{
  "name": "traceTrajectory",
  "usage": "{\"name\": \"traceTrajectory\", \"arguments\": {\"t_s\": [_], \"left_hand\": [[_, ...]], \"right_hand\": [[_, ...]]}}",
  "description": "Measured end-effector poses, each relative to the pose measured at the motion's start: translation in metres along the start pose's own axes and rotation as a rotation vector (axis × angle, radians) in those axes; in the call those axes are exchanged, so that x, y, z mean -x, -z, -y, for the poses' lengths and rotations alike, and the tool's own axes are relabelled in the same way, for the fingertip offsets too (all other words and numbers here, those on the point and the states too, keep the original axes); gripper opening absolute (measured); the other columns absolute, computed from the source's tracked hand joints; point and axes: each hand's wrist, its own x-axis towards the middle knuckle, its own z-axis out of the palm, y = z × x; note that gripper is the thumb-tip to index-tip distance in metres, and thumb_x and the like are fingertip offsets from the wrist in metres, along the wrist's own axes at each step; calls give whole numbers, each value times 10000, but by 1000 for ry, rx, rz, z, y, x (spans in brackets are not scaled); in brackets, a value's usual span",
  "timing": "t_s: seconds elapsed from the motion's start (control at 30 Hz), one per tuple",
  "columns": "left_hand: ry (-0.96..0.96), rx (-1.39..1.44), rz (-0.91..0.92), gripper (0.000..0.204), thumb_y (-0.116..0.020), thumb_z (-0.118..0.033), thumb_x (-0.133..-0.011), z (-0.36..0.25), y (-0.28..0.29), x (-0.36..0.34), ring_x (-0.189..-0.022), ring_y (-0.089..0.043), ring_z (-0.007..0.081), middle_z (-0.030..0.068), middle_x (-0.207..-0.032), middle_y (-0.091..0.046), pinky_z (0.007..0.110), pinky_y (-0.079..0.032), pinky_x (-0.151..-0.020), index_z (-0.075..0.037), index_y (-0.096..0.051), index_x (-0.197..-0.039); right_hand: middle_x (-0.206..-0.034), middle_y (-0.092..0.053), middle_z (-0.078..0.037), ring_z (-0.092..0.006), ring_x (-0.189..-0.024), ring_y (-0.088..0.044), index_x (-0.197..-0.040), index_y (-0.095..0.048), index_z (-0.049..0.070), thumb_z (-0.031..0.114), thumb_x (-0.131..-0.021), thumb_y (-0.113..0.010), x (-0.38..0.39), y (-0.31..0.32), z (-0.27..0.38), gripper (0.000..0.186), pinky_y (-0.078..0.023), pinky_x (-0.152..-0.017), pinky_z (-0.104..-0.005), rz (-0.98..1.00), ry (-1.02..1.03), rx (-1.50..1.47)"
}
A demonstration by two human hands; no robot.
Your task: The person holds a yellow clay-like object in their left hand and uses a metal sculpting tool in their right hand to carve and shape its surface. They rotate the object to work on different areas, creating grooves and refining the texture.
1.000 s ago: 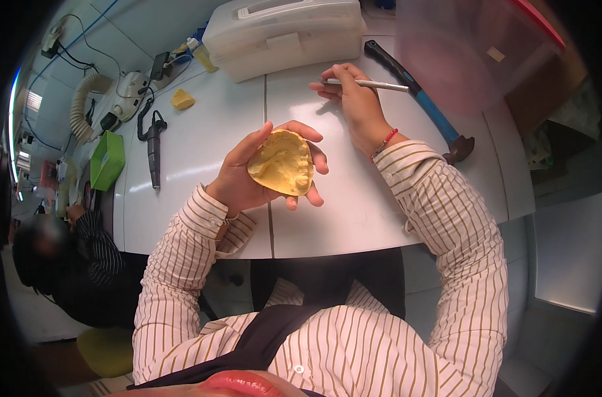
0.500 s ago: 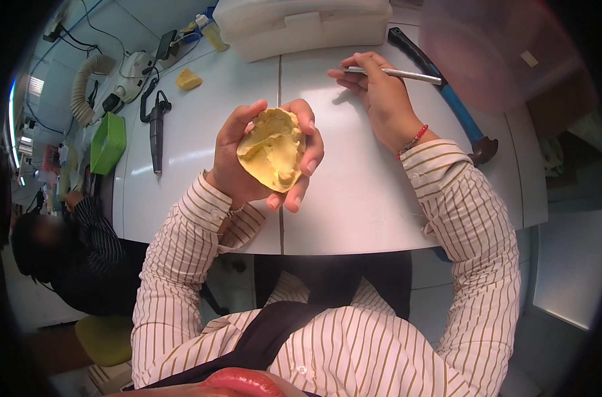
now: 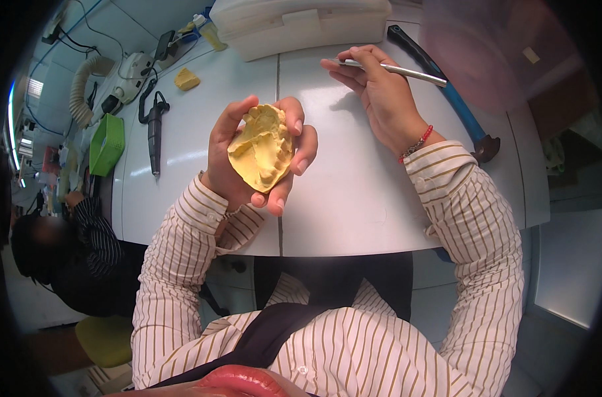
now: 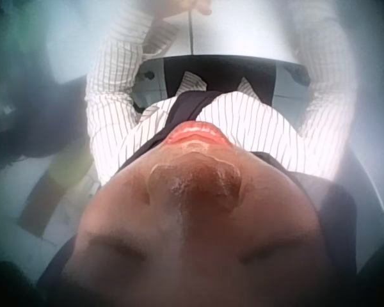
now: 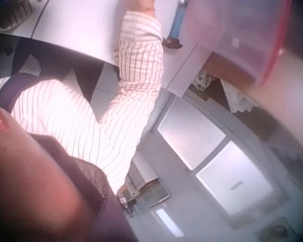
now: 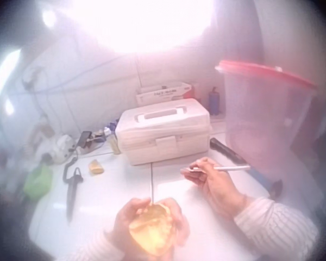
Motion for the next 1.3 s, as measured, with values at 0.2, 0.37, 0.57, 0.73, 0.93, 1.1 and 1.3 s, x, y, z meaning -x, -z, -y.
{"name": "traceTrajectory", "arguments": {"t_s": [0.2,0.37,0.57,0.73,0.93,1.1,1.3], "left_hand": [[4,-84,-18,683,-280,-543,-901,4,0,-1,-722,-653,433,245,-931,-596,344,-583,-500,67,-436,-1167],[-78,-484,-331,791,-168,-617,-893,18,-3,-3,-773,-650,400,211,-1003,-586,387,-568,-609,62,-417,-1211],[-282,-318,-330,632,-187,-529,-941,28,-8,1,-968,-607,328,164,-1154,-537,441,-541,-781,-47,-398,-1293],[-321,-214,-268,664,-199,-519,-938,29,-12,2,-1128,-511,267,133,-1300,-446,404,-480,-884,-32,-322,-1372],[-221,-732,-442,693,-193,-560,-925,23,-27,1,-1287,-354,250,125,-1409,-331,395,-283,-1068,-56,-285,-1393],[-261,-798,-401,722,-174,-561,-924,26,-24,-3,-1292,-349,230,109,-1449,-281,382,-277,-1075,-38,-227,-1420],[-267,-753,-451,736,-192,-575,-925,32,-26,-6,-1277,-365,213,95,-1449,-284,375,-290,-1065,-35,-202,-1425]], "right_hand": [[-935,-623,-119,-231,-904,-651,-983,-532,20,226,-931,-528,30,-27,24,213,-489,-887,-336,85,308,88],[-1014,-606,-139,-206,-903,-644,-990,-523,39,246,-944,-509,59,-30,26,213,-504,-840,-332,171,402,140],[-1071,-558,-163,-231,-902,-649,-1032,-475,73,243,-848,-616,57,-23,36,288,-552,-787,-339,506,819,615],[-1044,-580,-146,-283,-954,-640,-1038,-465,90,120,-779,-701,56,-23,49,352,-510,-872,-413,605,963,815],[-1005,-599,-125,-359,-1030,-604,-999,-453,92,55,-754,-723,70,-30,47,366,-414,-977,-499,546,896,860],[-1005,-592,-139,-405,-1066,-572,-973,-455,64,3,-736,-726,72,-32,38,365,-435,-957,-502,554,849,798],[-1011,-574,-150,-429,-1088,-546,-964,-451,47,-20,-746,-705,72,-31,34,341,-480,-918,-488,581,825,734]]}}
